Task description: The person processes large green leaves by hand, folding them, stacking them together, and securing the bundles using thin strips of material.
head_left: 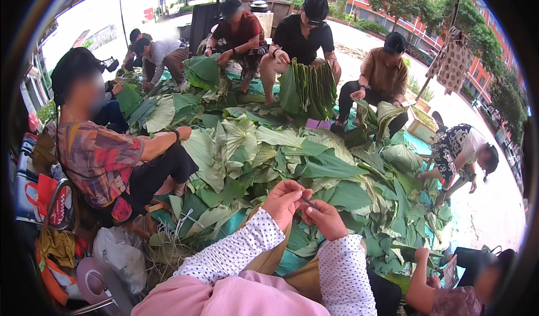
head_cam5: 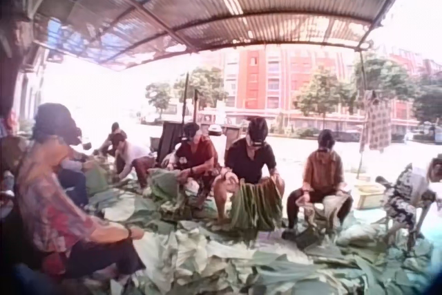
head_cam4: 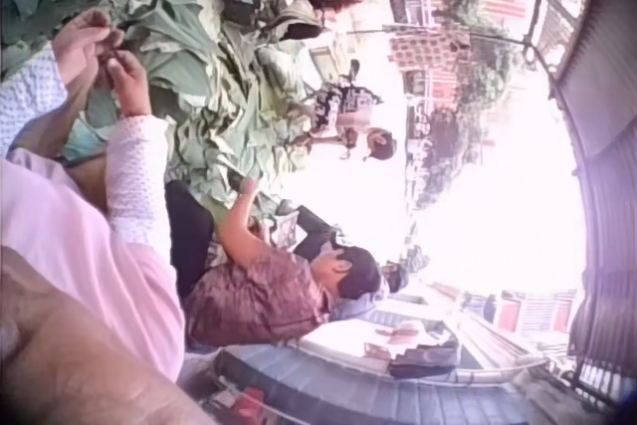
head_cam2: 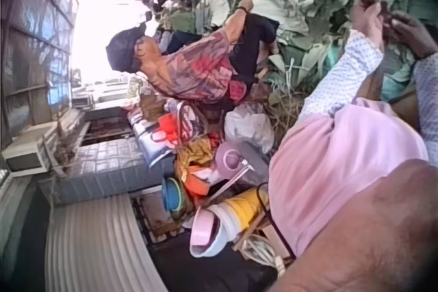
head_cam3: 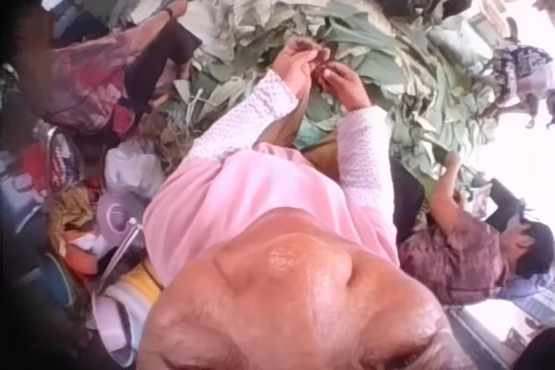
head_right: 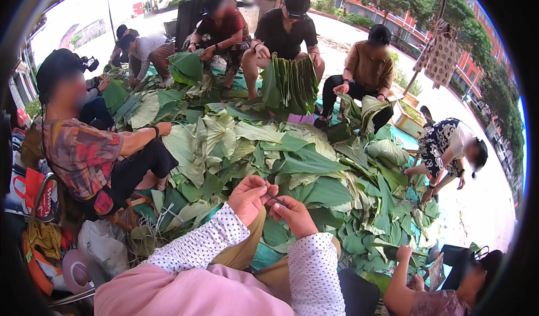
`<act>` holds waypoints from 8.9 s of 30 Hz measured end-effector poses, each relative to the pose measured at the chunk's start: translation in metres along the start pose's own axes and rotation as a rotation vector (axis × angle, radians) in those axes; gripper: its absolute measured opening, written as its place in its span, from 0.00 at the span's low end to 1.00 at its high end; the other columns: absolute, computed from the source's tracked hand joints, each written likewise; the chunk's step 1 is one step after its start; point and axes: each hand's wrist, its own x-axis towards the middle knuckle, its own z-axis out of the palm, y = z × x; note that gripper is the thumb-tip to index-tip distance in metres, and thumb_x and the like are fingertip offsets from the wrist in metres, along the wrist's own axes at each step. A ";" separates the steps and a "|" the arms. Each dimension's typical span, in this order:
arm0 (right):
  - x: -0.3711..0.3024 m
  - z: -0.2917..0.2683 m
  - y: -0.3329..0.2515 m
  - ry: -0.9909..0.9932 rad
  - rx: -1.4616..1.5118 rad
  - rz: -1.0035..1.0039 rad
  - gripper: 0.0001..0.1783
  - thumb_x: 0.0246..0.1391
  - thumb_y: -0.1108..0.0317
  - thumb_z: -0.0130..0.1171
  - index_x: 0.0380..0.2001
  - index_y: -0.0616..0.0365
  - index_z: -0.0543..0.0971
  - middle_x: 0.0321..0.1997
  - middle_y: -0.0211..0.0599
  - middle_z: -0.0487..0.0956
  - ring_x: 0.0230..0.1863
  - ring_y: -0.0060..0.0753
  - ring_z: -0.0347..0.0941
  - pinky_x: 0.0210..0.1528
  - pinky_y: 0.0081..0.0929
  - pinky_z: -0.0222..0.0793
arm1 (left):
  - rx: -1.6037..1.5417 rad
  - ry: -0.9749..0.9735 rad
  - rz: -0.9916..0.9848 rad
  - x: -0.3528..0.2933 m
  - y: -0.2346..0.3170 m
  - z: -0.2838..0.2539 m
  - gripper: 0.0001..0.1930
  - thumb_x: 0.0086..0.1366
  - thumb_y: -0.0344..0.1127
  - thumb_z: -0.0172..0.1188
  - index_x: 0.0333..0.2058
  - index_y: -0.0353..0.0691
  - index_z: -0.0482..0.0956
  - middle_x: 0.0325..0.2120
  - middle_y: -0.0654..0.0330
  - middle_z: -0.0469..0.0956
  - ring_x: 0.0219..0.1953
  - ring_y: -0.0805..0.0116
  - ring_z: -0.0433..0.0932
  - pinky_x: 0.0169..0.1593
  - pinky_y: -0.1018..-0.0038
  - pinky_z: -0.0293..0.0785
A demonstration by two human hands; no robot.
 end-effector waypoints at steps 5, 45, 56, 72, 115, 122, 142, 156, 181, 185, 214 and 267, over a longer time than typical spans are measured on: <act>-0.005 -0.005 -0.009 0.197 0.072 -0.047 0.10 0.63 0.67 0.52 0.37 0.63 0.78 0.25 0.27 0.74 0.27 0.17 0.65 0.32 0.17 0.62 | 0.022 0.119 0.071 0.004 0.002 -0.005 0.08 0.61 0.19 0.54 0.36 0.40 0.74 0.34 0.59 0.78 0.43 0.61 0.79 0.51 0.65 0.74; 0.003 -0.032 0.026 0.275 -0.726 0.000 0.09 0.57 0.64 0.57 0.32 0.60 0.77 0.22 0.34 0.76 0.23 0.26 0.70 0.28 0.27 0.66 | 0.370 0.062 0.544 -0.045 0.145 0.040 0.06 0.70 0.33 0.50 0.42 0.40 0.72 0.32 0.62 0.76 0.26 0.76 0.72 0.34 0.74 0.72; -0.052 -0.138 -0.024 0.836 -0.787 -0.044 0.10 0.52 0.70 0.54 0.35 0.58 0.82 0.27 0.31 0.82 0.27 0.23 0.73 0.34 0.23 0.69 | 0.366 0.164 0.831 -0.114 0.258 -0.066 0.12 0.71 0.36 0.49 0.48 0.37 0.71 0.37 0.63 0.73 0.29 0.77 0.67 0.39 0.78 0.66; -0.111 -0.115 -0.183 0.983 -0.443 -0.439 0.12 0.65 0.63 0.51 0.39 0.57 0.81 0.34 0.28 0.82 0.22 0.10 0.60 0.23 0.10 0.59 | 0.189 0.414 0.674 -0.109 0.245 -0.114 0.10 0.67 0.34 0.57 0.41 0.33 0.74 0.38 0.57 0.79 0.30 0.71 0.71 0.42 0.71 0.72; -0.074 -0.043 -0.166 0.792 -0.429 -0.923 0.17 0.66 0.66 0.47 0.43 0.70 0.78 0.24 0.31 0.72 0.24 0.20 0.55 0.31 0.21 0.56 | 0.868 0.535 -0.620 -0.045 -0.054 -0.151 0.13 0.66 0.33 0.54 0.48 0.38 0.70 0.41 0.59 0.76 0.33 0.71 0.75 0.36 0.74 0.75; -0.005 -0.058 -0.026 0.713 -0.483 -0.330 0.08 0.60 0.67 0.58 0.37 0.60 0.82 0.24 0.19 0.74 0.25 0.10 0.64 0.28 0.10 0.61 | 0.978 0.635 -0.952 -0.020 -0.155 -0.214 0.09 0.62 0.36 0.57 0.41 0.44 0.77 0.35 0.60 0.79 0.34 0.68 0.79 0.34 0.71 0.78; -0.016 -0.079 -0.053 0.803 -0.475 -0.235 0.20 0.65 0.63 0.46 0.42 0.74 0.76 0.21 0.31 0.70 0.23 0.19 0.60 0.31 0.23 0.57 | 2.143 -0.864 -0.986 0.067 -0.280 -0.243 0.35 0.62 0.31 0.51 0.67 0.48 0.51 0.68 0.61 0.51 0.61 0.51 0.63 0.61 0.59 0.65; -0.008 -0.080 -0.040 0.918 -0.490 -0.286 0.12 0.63 0.71 0.52 0.43 0.69 0.77 0.38 0.40 0.80 0.30 0.17 0.69 0.33 0.13 0.61 | 2.033 -0.618 -0.076 0.035 -0.234 -0.208 0.09 0.51 0.36 0.58 0.32 0.42 0.74 0.33 0.58 0.77 0.46 0.57 0.70 0.52 0.59 0.62; 0.037 -0.056 -0.017 0.520 -0.730 -0.389 0.06 0.52 0.76 0.62 0.34 0.66 0.79 0.27 0.39 0.79 0.23 0.28 0.73 0.25 0.23 0.68 | 1.011 1.091 -1.148 -0.017 -0.228 -0.376 0.20 0.58 0.39 0.66 0.48 0.39 0.75 0.47 0.52 0.74 0.47 0.59 0.77 0.51 0.66 0.73; 0.036 -0.034 -0.002 0.419 -0.717 -0.482 0.08 0.46 0.75 0.64 0.32 0.63 0.77 0.24 0.41 0.76 0.25 0.44 0.73 0.26 0.34 0.69 | 0.648 1.046 -1.002 -0.021 -0.235 -0.362 0.19 0.59 0.38 0.65 0.48 0.38 0.75 0.47 0.53 0.75 0.47 0.60 0.77 0.51 0.67 0.73; 0.055 -0.052 -0.023 0.722 -0.575 -0.572 0.10 0.50 0.75 0.59 0.37 0.63 0.74 0.36 0.49 0.75 0.39 0.52 0.73 0.40 0.38 0.69 | 1.165 -0.273 0.081 0.141 -0.008 -0.058 0.08 0.62 0.24 0.60 0.39 0.38 0.74 0.33 0.68 0.75 0.34 0.82 0.70 0.41 0.84 0.67; 0.041 -0.070 -0.023 0.635 -0.734 -0.652 0.08 0.45 0.78 0.59 0.31 0.61 0.75 0.31 0.44 0.75 0.35 0.50 0.73 0.34 0.40 0.69 | 1.216 -0.360 -0.273 0.145 -0.029 -0.036 0.18 0.56 0.20 0.50 0.46 0.37 0.72 0.35 0.66 0.74 0.33 0.80 0.71 0.37 0.82 0.67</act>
